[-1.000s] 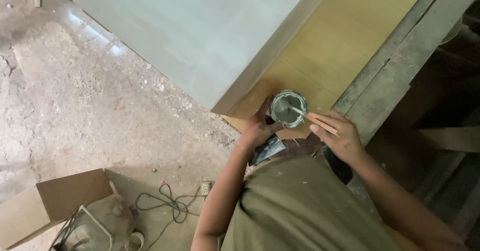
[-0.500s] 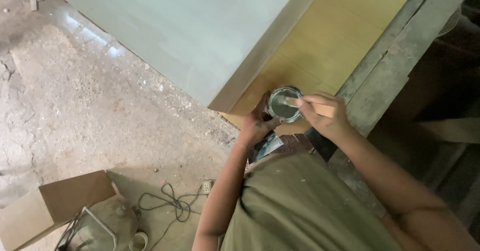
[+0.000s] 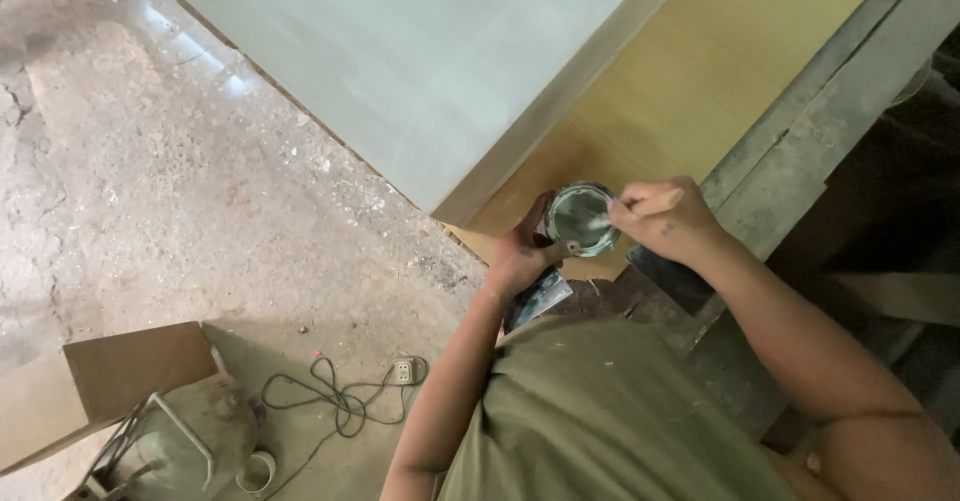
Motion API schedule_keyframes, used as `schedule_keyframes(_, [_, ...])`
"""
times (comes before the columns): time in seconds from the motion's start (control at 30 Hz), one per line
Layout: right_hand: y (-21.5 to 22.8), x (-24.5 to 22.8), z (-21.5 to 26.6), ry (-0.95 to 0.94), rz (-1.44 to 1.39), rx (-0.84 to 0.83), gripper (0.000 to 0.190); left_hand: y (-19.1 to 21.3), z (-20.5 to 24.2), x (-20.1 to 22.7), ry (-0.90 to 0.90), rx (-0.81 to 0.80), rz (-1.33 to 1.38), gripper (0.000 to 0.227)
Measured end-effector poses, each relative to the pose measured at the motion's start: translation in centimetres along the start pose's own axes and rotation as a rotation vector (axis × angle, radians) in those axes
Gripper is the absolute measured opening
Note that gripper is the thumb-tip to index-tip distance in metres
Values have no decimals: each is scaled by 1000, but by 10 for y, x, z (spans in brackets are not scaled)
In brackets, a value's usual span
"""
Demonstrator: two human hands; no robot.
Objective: Applying and smoothing putty onto a furniture surface using a scraper and a brush to prepare it for finishing.
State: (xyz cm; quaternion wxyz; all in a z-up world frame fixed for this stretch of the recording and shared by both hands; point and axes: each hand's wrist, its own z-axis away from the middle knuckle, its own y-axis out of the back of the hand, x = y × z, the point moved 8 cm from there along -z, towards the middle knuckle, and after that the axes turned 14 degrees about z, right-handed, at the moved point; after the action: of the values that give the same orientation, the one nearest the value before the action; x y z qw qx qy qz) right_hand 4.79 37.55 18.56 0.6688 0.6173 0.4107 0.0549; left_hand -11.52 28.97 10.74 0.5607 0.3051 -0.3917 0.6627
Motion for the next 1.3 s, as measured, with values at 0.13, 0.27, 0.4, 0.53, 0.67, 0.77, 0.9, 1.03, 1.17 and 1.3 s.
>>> schedule_keyframes(0.13, [-12,-11,9,44,48,60,42,0,2,-11,41,9,-20,93])
schedule_keyframes(0.27, [-34,-6,8,135,69,79,43,-2,5,2,27,25,22,96])
schedule_keyframes(0.4, [-15,6,17,68,65,4,32,-9,12,14,30,8,40,97])
schedule_keyframes(0.53, [11,-11,22,238,285,71,35,-11,13,12,53,0,35,97])
schedule_keyframes(0.67, [-46,22,20,201,249,84,30,-10,10,3,14,-1,35,98])
schedule_keyframes(0.77, [-35,6,23,337,384,193,23,-8,8,-3,31,10,37,96])
schedule_keyframes(0.9, [8,-11,21,-119,-36,-227,28,-12,14,9,21,16,35,93])
schedule_keyframes(1.03, [13,-2,8,-119,-75,-247,26,-10,6,-4,41,43,49,85])
schedule_keyframes(1.17, [43,-17,-8,-159,-75,-153,30,-10,5,-12,11,56,-39,79])
schedule_keyframes(1.3, [27,-13,-21,-125,-51,-218,29,3,-12,-16,-96,137,-288,59])
